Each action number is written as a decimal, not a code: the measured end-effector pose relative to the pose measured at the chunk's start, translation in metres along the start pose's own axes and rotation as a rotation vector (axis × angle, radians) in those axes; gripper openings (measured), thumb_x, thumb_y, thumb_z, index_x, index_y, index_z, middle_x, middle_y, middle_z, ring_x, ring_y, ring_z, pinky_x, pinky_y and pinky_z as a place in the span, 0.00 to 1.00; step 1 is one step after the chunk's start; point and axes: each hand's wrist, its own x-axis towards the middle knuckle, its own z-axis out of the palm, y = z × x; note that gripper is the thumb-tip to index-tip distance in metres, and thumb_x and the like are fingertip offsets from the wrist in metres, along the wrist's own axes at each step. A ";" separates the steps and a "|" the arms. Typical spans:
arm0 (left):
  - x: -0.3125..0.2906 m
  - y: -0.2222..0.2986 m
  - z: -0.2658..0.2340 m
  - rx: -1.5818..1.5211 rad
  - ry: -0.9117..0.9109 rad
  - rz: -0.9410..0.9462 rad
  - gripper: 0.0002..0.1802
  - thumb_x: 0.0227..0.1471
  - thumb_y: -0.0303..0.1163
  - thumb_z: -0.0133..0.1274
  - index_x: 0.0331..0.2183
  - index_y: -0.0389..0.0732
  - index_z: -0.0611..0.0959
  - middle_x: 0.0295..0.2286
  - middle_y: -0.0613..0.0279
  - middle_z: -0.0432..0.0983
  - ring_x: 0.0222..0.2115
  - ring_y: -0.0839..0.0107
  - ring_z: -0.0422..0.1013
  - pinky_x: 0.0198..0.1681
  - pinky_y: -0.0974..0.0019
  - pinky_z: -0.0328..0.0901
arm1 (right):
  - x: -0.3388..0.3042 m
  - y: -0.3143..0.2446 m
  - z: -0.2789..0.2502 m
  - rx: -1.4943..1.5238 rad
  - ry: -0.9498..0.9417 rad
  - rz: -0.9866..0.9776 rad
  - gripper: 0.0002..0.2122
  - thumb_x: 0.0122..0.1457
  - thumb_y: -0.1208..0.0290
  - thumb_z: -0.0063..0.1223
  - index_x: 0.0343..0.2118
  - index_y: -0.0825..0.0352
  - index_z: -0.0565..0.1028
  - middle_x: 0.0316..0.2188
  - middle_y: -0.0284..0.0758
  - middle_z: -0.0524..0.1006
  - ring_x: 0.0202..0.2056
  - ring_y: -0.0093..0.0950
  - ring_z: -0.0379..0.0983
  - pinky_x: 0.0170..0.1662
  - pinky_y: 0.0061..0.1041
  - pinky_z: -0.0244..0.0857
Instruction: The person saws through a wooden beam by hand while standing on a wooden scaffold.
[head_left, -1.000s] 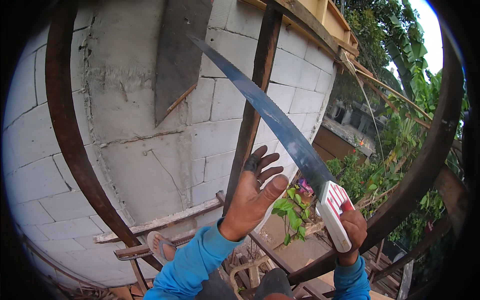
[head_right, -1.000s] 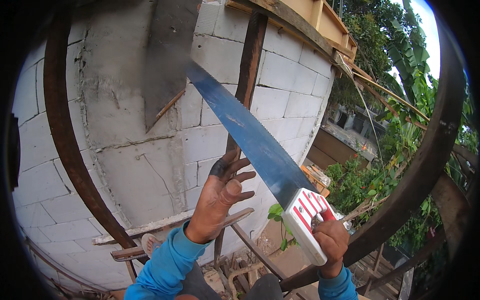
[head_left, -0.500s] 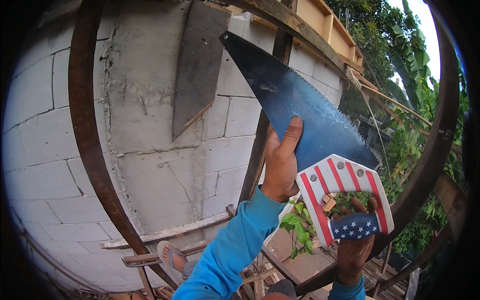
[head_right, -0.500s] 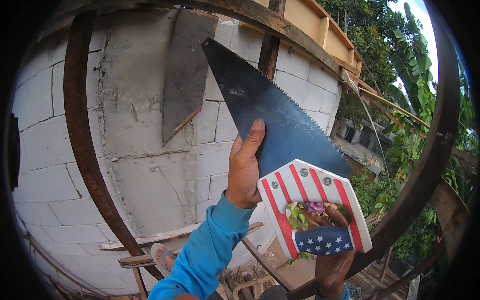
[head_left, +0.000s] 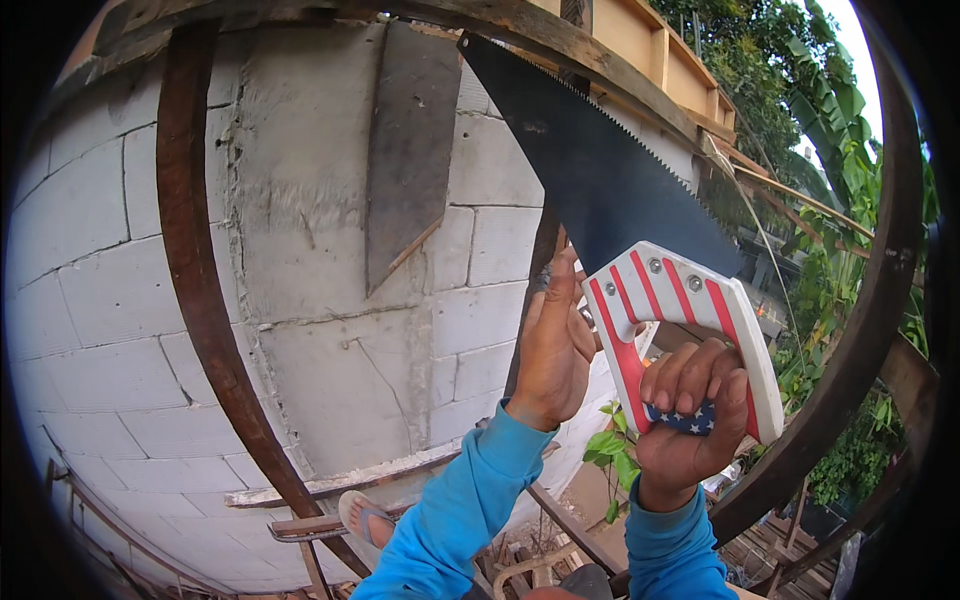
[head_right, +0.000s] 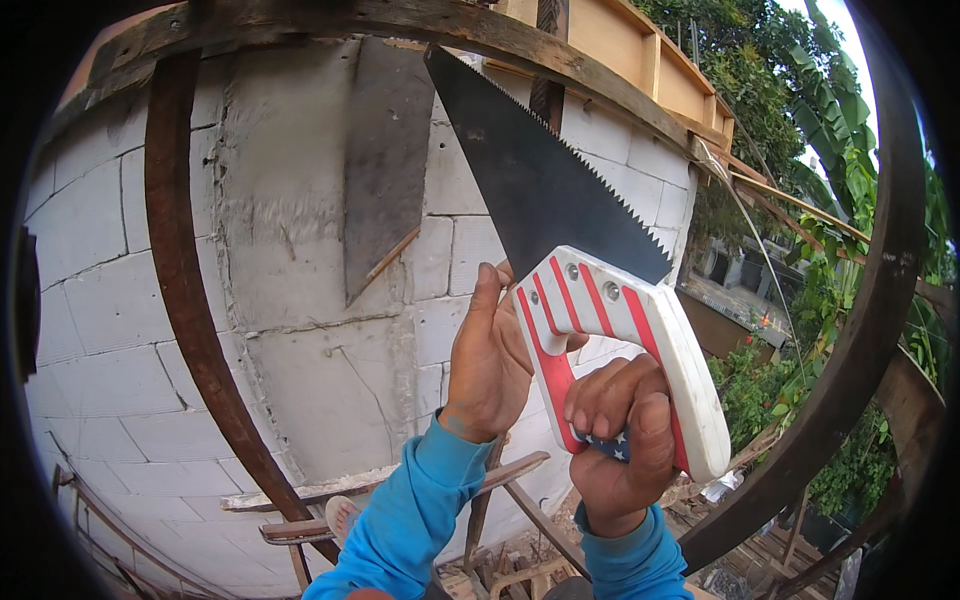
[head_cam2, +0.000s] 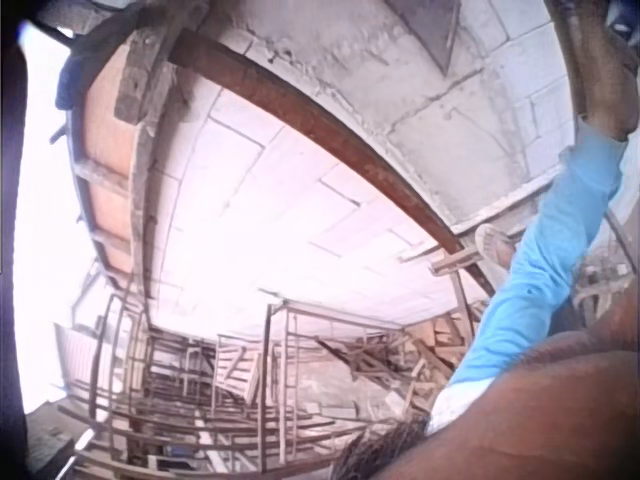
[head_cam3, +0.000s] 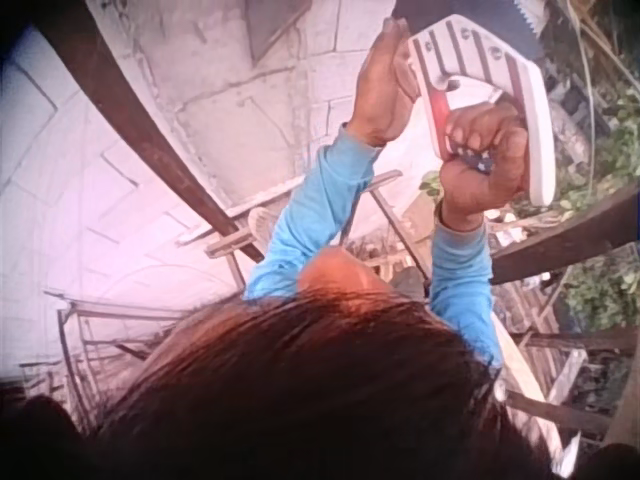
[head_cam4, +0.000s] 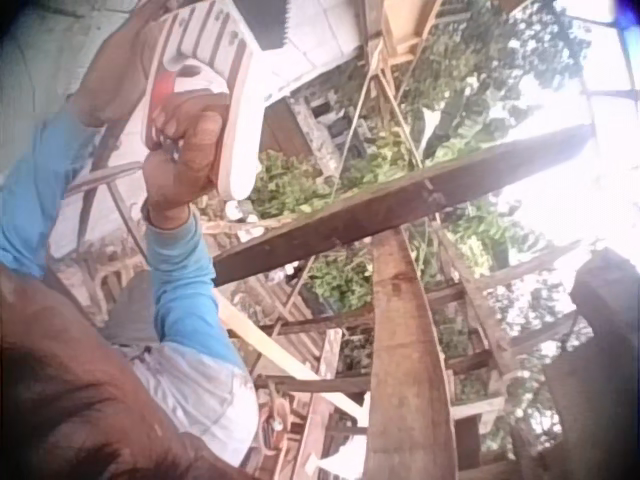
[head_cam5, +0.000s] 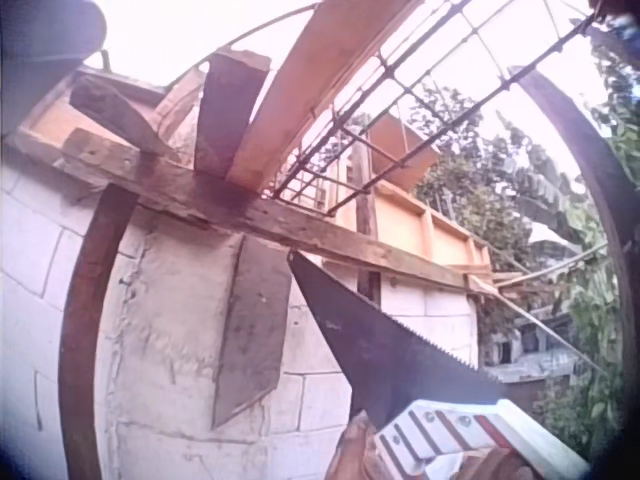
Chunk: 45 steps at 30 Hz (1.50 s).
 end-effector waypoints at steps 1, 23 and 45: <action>-0.014 -0.003 -0.004 0.058 -0.016 -0.014 0.30 0.61 0.46 0.41 0.56 0.37 0.58 0.50 0.53 0.67 0.46 0.64 0.71 0.45 0.61 0.70 | 0.004 -0.003 -0.002 0.022 0.005 -0.005 0.13 0.64 0.62 0.40 0.24 0.60 0.59 0.16 0.28 0.59 0.18 0.20 0.59 0.22 0.23 0.59; -0.123 -0.055 -0.078 0.763 0.149 -0.128 0.21 0.57 0.37 0.52 0.47 0.32 0.74 0.37 0.57 0.77 0.39 0.72 0.72 0.44 0.67 0.66 | 0.018 -0.014 0.009 -0.053 0.018 -0.068 0.13 0.63 0.63 0.38 0.22 0.61 0.59 0.16 0.28 0.60 0.19 0.20 0.59 0.24 0.23 0.58; -0.133 -0.051 -0.150 1.383 0.295 -0.153 0.13 0.51 0.41 0.55 0.29 0.41 0.83 0.23 0.55 0.78 0.24 0.61 0.74 0.27 0.62 0.66 | 0.053 0.034 0.039 -0.205 0.125 -0.083 0.13 0.61 0.65 0.42 0.22 0.66 0.66 0.15 0.28 0.61 0.17 0.19 0.60 0.23 0.21 0.60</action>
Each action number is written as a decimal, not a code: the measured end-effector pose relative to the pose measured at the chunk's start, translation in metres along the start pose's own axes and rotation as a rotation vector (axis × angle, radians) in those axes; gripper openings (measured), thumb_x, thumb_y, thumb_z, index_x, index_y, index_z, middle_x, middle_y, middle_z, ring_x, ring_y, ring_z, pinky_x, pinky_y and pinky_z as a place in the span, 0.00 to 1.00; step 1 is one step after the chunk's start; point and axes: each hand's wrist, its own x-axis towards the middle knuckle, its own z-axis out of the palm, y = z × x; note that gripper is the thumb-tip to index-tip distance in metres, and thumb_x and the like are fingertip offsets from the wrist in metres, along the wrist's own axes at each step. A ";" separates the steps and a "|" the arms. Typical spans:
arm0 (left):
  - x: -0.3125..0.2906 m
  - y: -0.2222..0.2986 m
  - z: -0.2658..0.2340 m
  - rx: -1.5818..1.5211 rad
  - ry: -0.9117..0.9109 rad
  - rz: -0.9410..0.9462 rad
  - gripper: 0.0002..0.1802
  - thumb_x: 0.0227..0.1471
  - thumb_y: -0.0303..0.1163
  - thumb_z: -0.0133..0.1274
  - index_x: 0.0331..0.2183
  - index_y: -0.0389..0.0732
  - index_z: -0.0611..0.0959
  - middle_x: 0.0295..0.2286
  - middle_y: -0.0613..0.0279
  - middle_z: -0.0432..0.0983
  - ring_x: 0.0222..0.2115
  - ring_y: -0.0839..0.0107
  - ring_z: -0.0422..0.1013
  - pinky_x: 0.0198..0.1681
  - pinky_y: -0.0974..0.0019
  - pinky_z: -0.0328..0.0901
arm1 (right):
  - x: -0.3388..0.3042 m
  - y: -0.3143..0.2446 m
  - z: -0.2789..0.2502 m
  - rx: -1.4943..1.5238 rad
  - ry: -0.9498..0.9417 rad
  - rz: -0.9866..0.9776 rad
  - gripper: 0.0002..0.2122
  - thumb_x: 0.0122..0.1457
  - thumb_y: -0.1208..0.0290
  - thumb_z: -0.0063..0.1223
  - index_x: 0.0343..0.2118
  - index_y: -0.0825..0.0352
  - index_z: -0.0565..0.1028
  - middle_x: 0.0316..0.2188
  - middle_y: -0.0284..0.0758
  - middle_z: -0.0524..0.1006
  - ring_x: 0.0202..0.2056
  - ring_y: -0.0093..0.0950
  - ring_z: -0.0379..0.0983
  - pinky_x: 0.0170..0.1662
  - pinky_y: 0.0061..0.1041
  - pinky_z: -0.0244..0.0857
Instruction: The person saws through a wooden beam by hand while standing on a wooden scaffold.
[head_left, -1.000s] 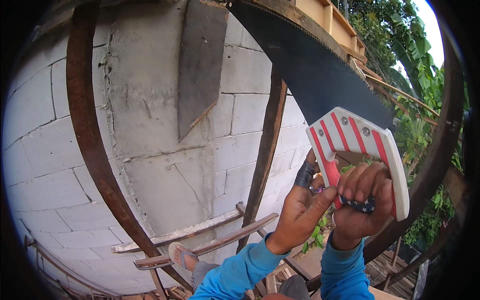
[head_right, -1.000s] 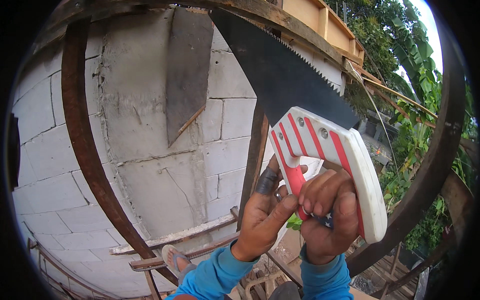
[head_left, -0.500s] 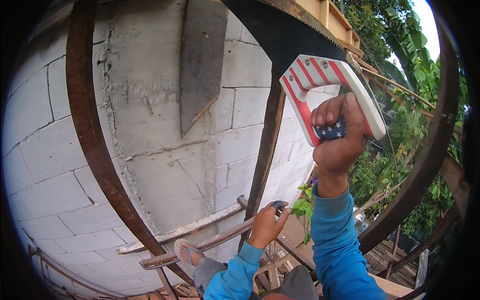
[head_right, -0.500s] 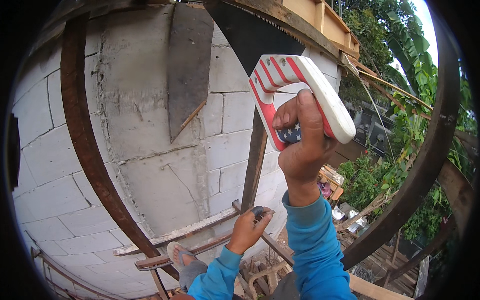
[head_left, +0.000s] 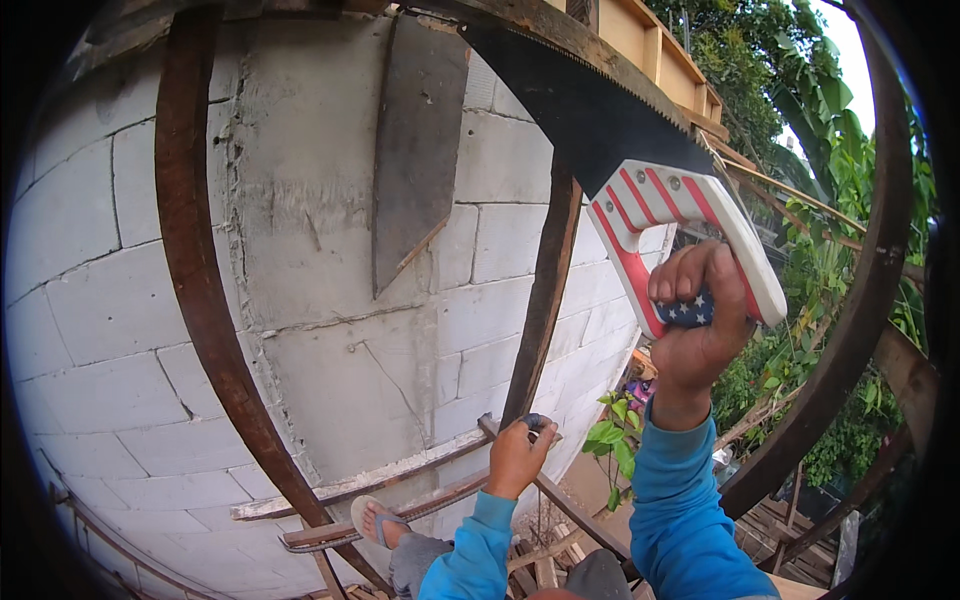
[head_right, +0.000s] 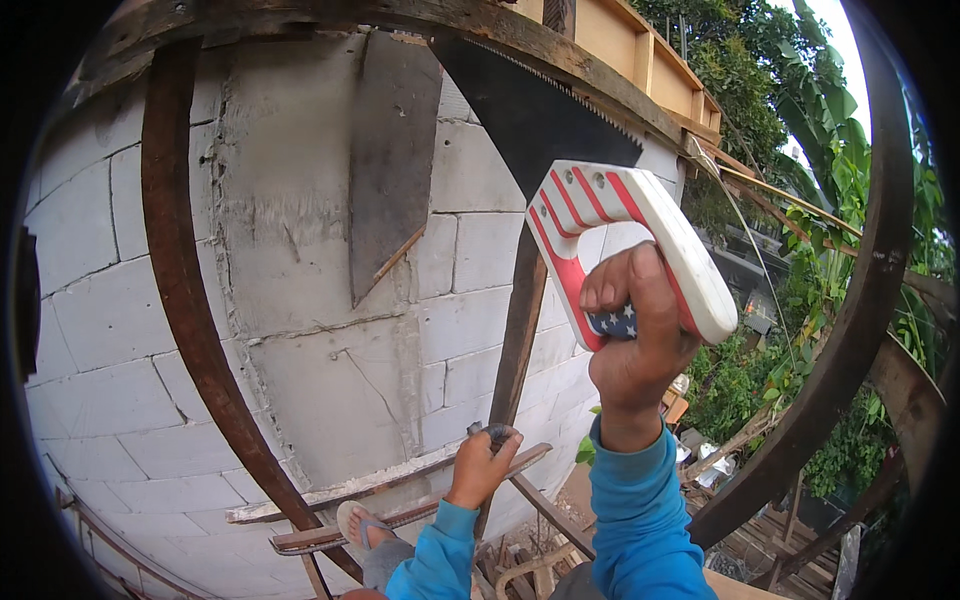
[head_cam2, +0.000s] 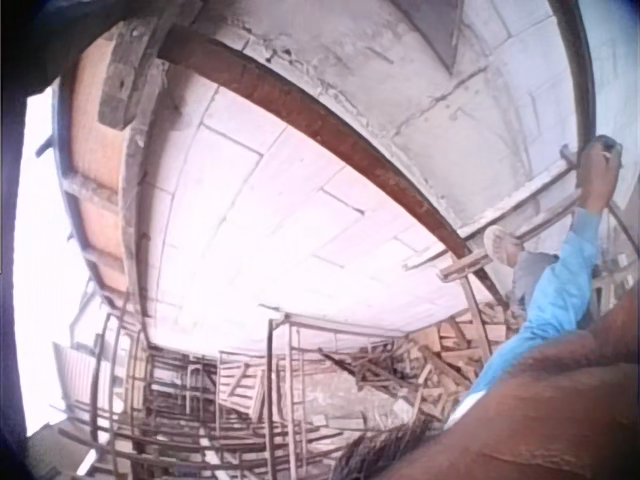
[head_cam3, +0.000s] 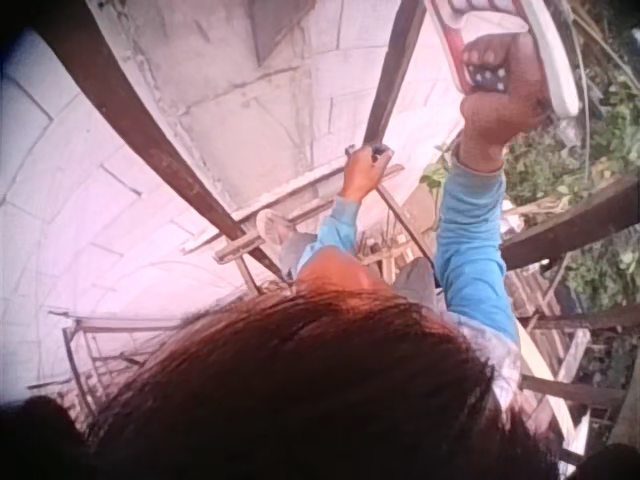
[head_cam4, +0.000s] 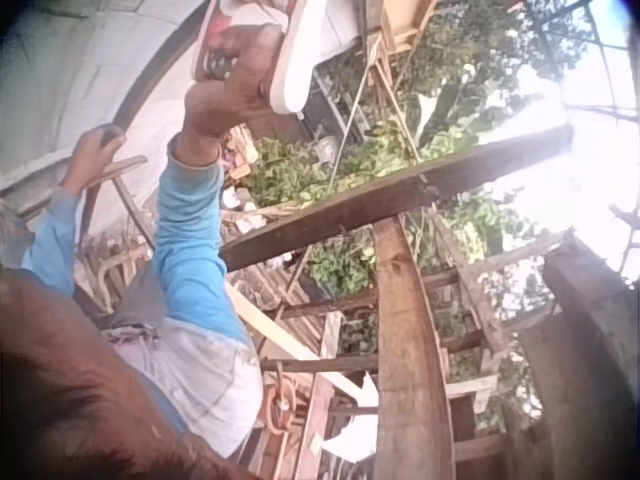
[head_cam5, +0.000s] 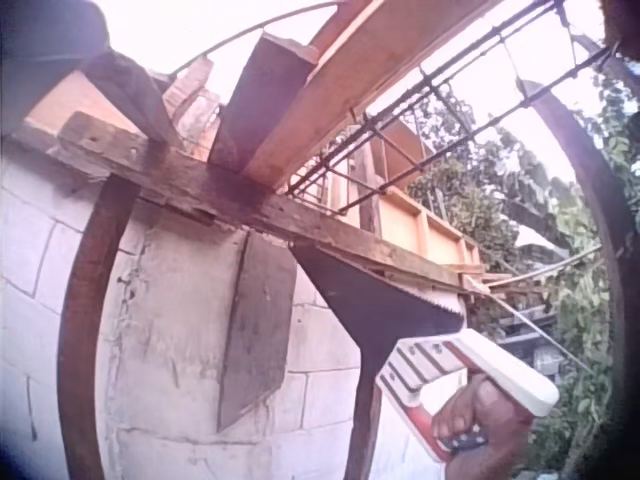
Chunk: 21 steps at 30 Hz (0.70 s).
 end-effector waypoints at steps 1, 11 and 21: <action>0.000 0.003 -0.005 -0.019 -0.013 -0.010 0.13 0.51 0.41 0.56 0.30 0.40 0.83 0.23 0.54 0.78 0.24 0.62 0.75 0.28 0.63 0.67 | -0.016 -0.008 -0.008 0.050 -0.011 0.013 0.13 0.61 0.64 0.39 0.23 0.66 0.66 0.15 0.28 0.60 0.17 0.18 0.60 0.23 0.20 0.60; -0.003 0.000 -0.012 0.035 -0.026 0.001 0.13 0.51 0.40 0.56 0.30 0.39 0.83 0.24 0.53 0.78 0.25 0.63 0.75 0.30 0.64 0.67 | 0.001 0.030 0.027 0.048 0.098 0.008 0.12 0.59 0.68 0.46 0.20 0.66 0.65 0.14 0.30 0.62 0.16 0.22 0.62 0.23 0.23 0.61; -0.003 -0.001 -0.015 0.012 -0.045 -0.011 0.13 0.51 0.38 0.57 0.31 0.37 0.82 0.23 0.59 0.78 0.24 0.72 0.74 0.30 0.67 0.67 | -0.009 0.037 0.023 -0.013 0.097 -0.012 0.11 0.58 0.68 0.46 0.22 0.68 0.66 0.14 0.31 0.63 0.17 0.23 0.63 0.23 0.24 0.60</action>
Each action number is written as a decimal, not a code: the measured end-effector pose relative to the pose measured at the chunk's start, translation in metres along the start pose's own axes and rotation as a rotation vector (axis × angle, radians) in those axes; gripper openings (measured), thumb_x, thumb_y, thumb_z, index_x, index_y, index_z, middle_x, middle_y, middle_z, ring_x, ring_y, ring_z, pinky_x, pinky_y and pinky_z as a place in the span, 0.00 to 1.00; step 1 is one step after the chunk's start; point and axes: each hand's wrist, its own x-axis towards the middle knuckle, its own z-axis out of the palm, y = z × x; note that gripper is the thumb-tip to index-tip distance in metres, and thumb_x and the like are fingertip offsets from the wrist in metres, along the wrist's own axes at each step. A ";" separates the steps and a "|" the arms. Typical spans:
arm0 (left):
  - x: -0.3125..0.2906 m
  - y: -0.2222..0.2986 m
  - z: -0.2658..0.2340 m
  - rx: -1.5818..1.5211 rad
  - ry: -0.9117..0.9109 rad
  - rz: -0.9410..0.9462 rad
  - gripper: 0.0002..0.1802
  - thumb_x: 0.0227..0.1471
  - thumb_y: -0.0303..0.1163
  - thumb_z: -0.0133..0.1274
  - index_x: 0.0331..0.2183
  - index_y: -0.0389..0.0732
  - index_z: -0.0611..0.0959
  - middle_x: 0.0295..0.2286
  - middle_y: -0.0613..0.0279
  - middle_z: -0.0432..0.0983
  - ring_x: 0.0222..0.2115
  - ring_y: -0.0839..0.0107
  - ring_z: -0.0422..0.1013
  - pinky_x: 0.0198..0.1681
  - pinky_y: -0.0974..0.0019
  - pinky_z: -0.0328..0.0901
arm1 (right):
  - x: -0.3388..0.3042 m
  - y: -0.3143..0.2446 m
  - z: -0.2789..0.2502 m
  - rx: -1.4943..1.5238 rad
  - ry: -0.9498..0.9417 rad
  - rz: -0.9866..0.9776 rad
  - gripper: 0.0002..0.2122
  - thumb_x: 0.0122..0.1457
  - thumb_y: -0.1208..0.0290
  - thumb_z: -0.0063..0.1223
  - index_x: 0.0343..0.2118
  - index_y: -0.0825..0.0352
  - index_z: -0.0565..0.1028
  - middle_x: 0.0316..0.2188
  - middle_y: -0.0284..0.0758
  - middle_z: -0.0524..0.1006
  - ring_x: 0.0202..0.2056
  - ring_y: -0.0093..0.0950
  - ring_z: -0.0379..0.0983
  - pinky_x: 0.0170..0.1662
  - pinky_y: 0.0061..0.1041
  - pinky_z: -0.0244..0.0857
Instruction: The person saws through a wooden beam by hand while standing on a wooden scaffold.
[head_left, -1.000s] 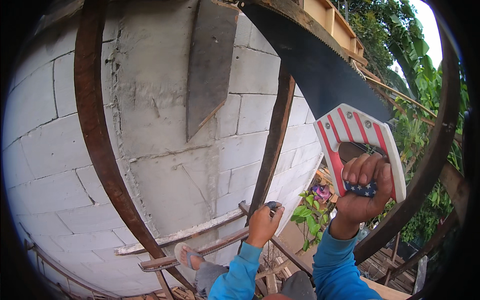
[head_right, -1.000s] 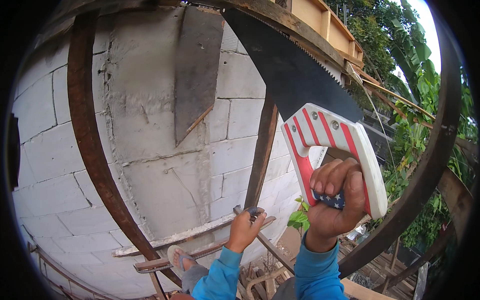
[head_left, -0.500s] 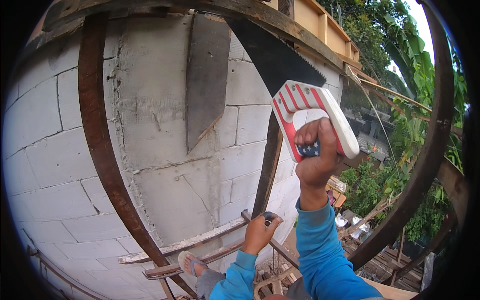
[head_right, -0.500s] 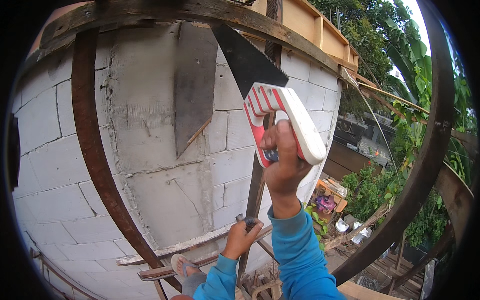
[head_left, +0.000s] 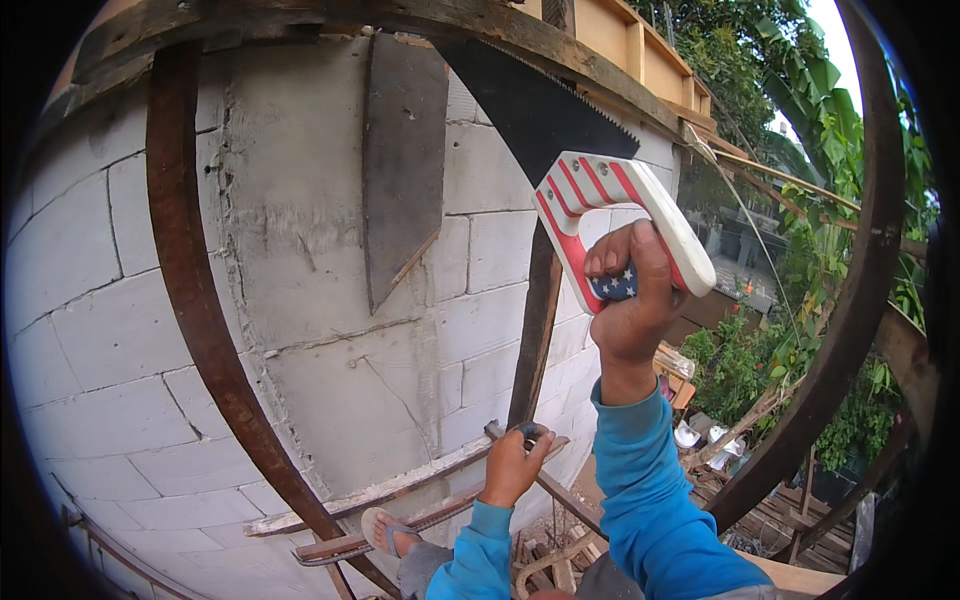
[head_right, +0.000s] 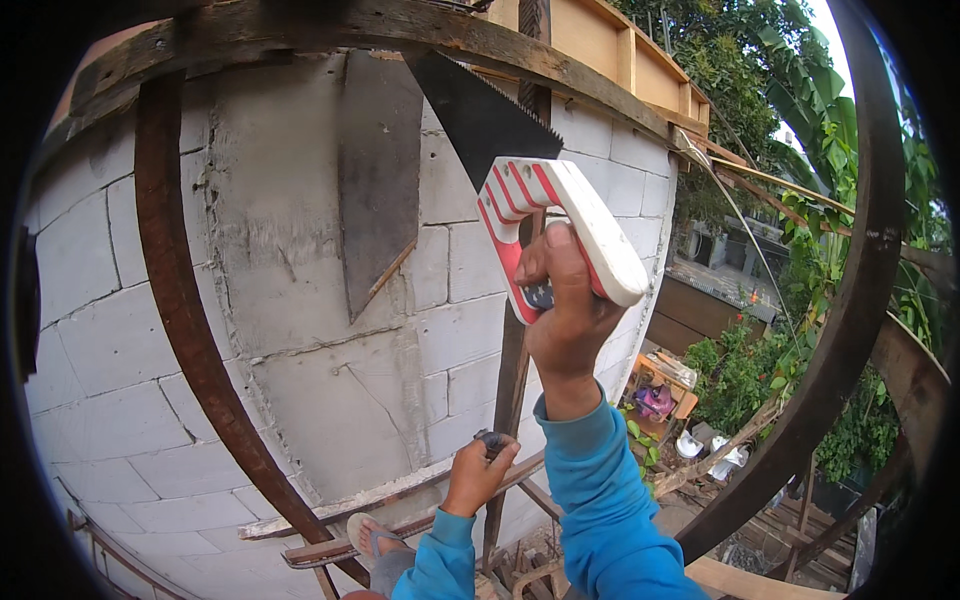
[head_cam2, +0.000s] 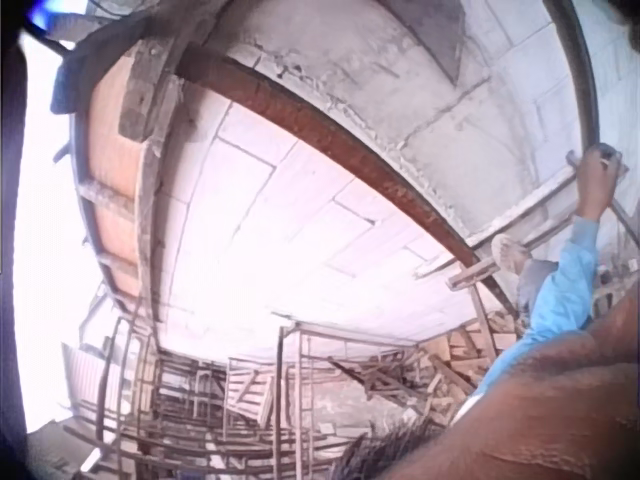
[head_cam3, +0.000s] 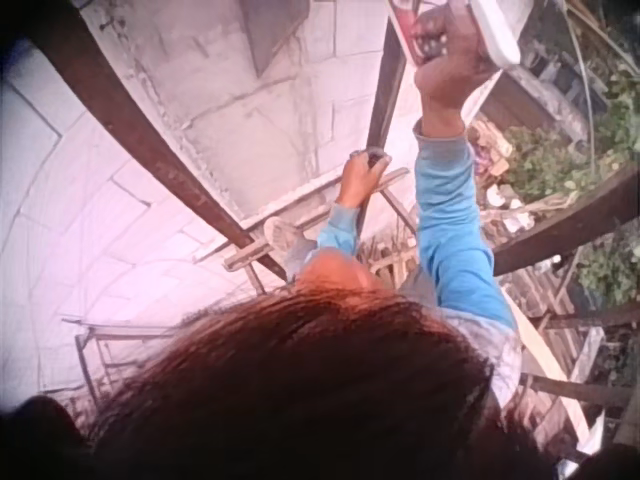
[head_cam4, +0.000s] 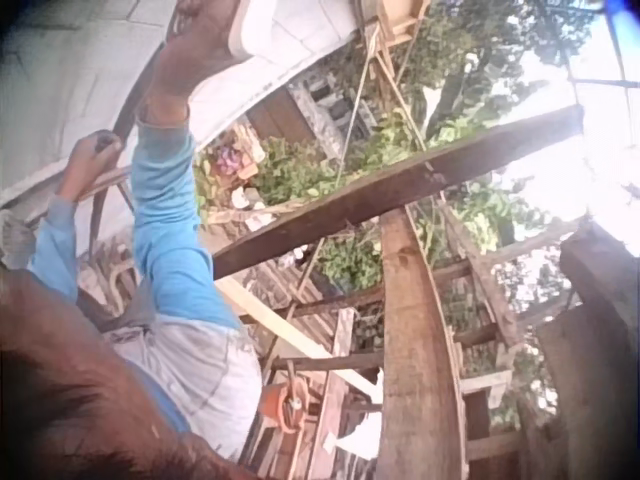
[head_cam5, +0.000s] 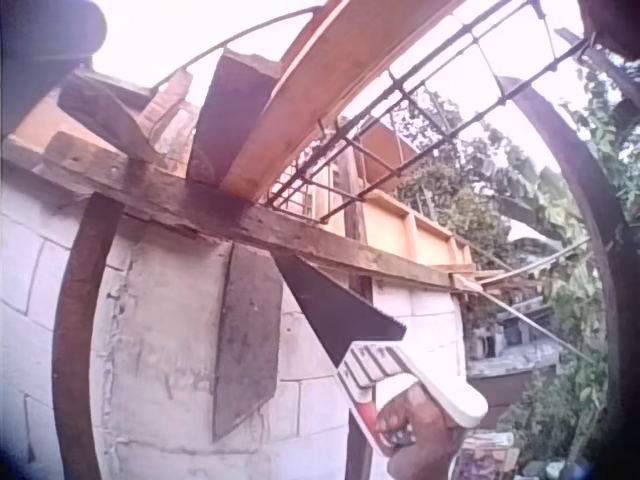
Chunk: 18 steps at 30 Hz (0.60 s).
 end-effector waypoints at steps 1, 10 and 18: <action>0.004 -0.002 -0.001 -0.012 -0.001 -0.050 0.12 0.51 0.38 0.57 0.31 0.38 0.83 0.23 0.58 0.78 0.24 0.71 0.74 0.30 0.67 0.67 | -0.005 -0.012 -0.010 0.095 0.023 0.060 0.12 0.59 0.66 0.44 0.23 0.68 0.66 0.14 0.30 0.62 0.17 0.22 0.62 0.23 0.23 0.60; 0.004 -0.002 0.015 0.027 -0.054 0.028 0.12 0.49 0.37 0.58 0.32 0.38 0.83 0.21 0.58 0.78 0.22 0.70 0.74 0.29 0.68 0.67 | 0.012 0.003 -0.019 -0.094 -0.128 -0.131 0.06 0.60 0.77 0.43 0.36 0.70 0.71 0.19 0.31 0.67 0.22 0.23 0.68 0.25 0.24 0.63; 0.000 0.009 0.017 0.037 -0.097 -0.022 0.13 0.49 0.38 0.59 0.32 0.37 0.83 0.25 0.56 0.80 0.26 0.69 0.76 0.31 0.67 0.68 | -0.005 -0.039 -0.035 0.069 -0.002 0.011 0.11 0.59 0.67 0.42 0.27 0.71 0.68 0.14 0.31 0.61 0.16 0.23 0.62 0.21 0.23 0.61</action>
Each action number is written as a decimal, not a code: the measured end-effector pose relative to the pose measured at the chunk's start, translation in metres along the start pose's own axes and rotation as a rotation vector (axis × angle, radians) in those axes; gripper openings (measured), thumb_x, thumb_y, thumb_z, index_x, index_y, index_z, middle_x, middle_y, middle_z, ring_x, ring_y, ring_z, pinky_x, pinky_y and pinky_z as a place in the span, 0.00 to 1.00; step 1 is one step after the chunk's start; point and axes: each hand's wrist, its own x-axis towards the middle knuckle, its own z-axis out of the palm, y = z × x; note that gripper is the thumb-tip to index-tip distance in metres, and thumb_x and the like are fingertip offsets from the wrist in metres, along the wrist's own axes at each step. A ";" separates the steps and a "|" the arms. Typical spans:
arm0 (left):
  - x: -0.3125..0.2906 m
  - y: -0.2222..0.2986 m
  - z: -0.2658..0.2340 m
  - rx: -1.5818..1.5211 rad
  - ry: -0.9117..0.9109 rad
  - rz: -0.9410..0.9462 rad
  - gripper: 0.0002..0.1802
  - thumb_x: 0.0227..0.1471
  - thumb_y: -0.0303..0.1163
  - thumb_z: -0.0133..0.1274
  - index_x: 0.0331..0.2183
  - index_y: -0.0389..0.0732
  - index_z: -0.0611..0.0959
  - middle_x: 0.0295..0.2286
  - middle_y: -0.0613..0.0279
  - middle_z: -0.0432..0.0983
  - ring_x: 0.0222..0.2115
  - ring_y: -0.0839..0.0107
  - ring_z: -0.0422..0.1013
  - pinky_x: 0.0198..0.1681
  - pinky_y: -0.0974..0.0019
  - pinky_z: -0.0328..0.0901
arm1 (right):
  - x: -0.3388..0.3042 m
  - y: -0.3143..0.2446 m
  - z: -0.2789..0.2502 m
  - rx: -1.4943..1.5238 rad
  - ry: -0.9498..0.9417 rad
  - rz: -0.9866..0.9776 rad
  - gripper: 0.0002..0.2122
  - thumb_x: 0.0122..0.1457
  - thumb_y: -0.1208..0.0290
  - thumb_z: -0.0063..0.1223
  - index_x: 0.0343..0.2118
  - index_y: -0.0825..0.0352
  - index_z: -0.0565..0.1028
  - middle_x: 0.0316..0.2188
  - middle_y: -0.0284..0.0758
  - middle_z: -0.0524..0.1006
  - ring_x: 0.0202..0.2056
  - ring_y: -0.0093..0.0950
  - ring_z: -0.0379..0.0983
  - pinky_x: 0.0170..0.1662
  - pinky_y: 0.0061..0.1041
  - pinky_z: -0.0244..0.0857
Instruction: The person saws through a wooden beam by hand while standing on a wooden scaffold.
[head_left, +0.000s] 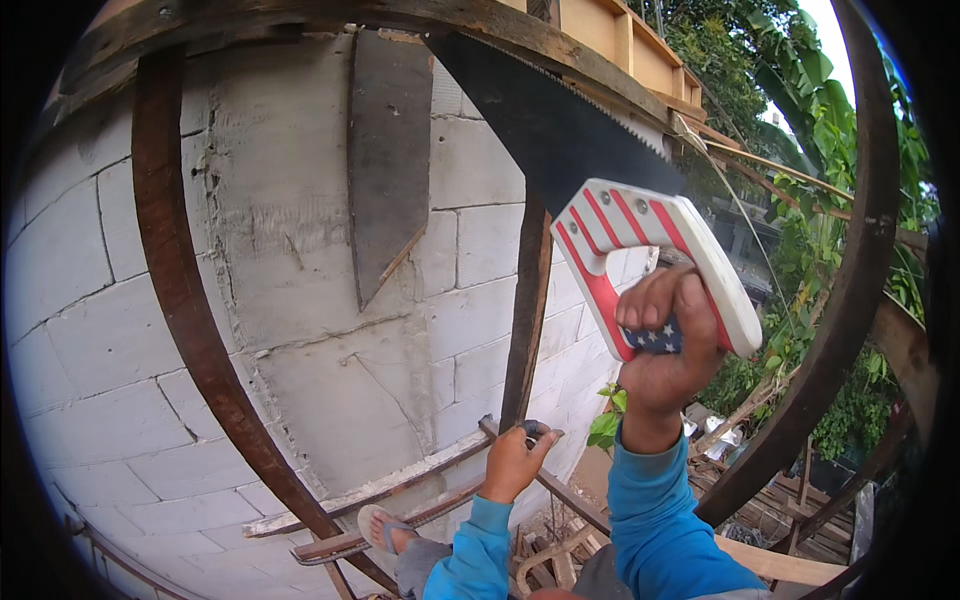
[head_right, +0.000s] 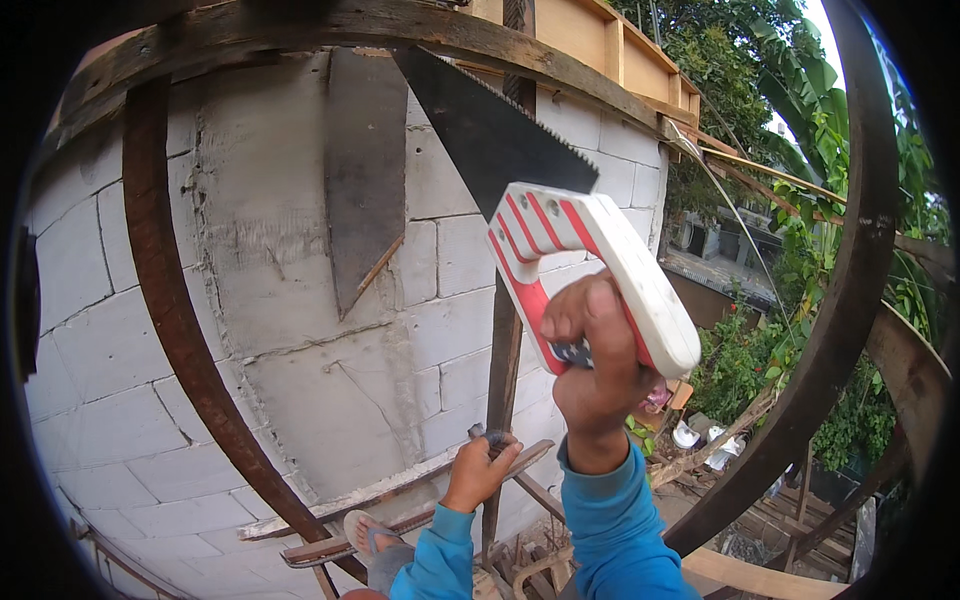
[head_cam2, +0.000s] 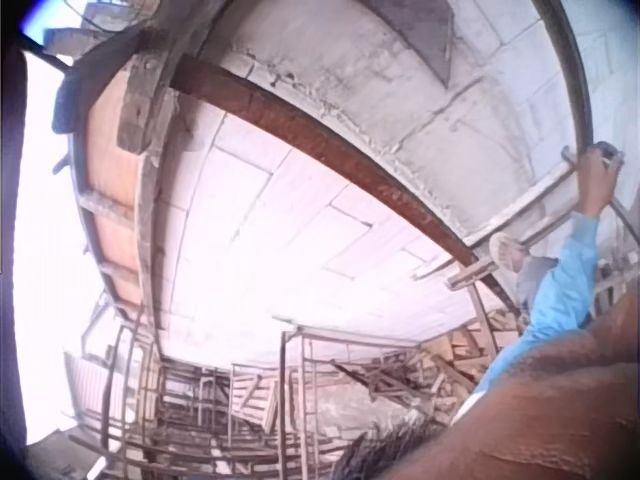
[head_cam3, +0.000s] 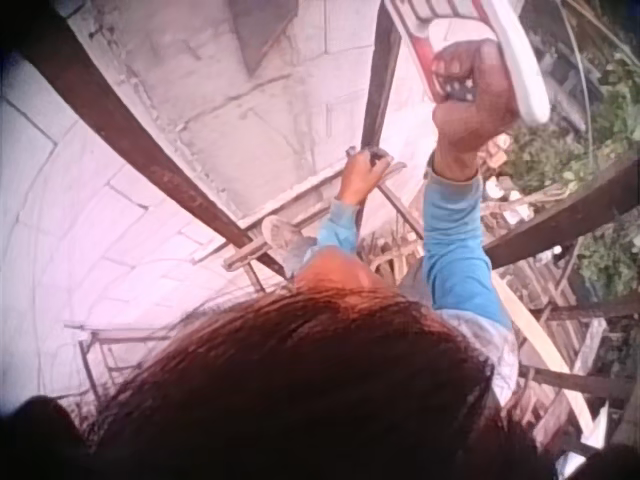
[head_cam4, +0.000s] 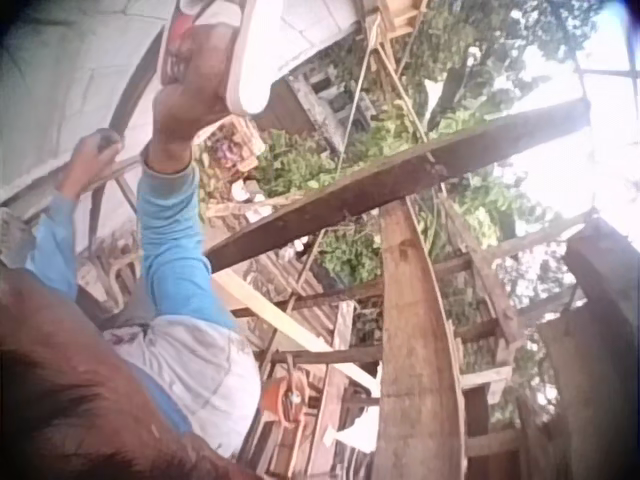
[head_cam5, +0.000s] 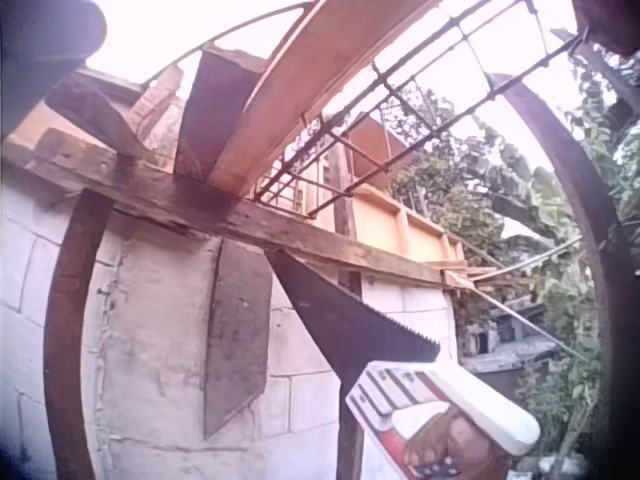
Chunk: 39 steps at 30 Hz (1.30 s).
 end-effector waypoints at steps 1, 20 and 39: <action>0.000 -0.001 -0.003 0.021 -0.015 -0.001 0.13 0.49 0.38 0.59 0.32 0.37 0.83 0.25 0.56 0.80 0.26 0.69 0.76 0.31 0.67 0.69 | 0.012 0.006 0.009 -0.127 -0.040 -0.068 0.10 0.59 0.68 0.43 0.26 0.71 0.68 0.15 0.32 0.62 0.17 0.24 0.63 0.22 0.24 0.61; 0.006 -0.001 -0.001 0.086 0.055 0.056 0.13 0.47 0.38 0.59 0.30 0.38 0.83 0.22 0.56 0.79 0.23 0.67 0.76 0.29 0.65 0.68 | -0.012 -0.052 -0.034 -0.010 -0.072 -0.017 0.13 0.61 0.64 0.38 0.26 0.68 0.66 0.15 0.28 0.61 0.17 0.19 0.62 0.22 0.21 0.62; 0.007 -0.025 -0.002 0.072 0.041 -0.029 0.13 0.47 0.39 0.60 0.30 0.39 0.84 0.22 0.57 0.79 0.24 0.68 0.76 0.30 0.67 0.69 | 0.042 0.011 0.018 -0.321 -0.093 -0.204 0.10 0.58 0.70 0.46 0.23 0.68 0.67 0.15 0.32 0.64 0.17 0.24 0.64 0.23 0.24 0.61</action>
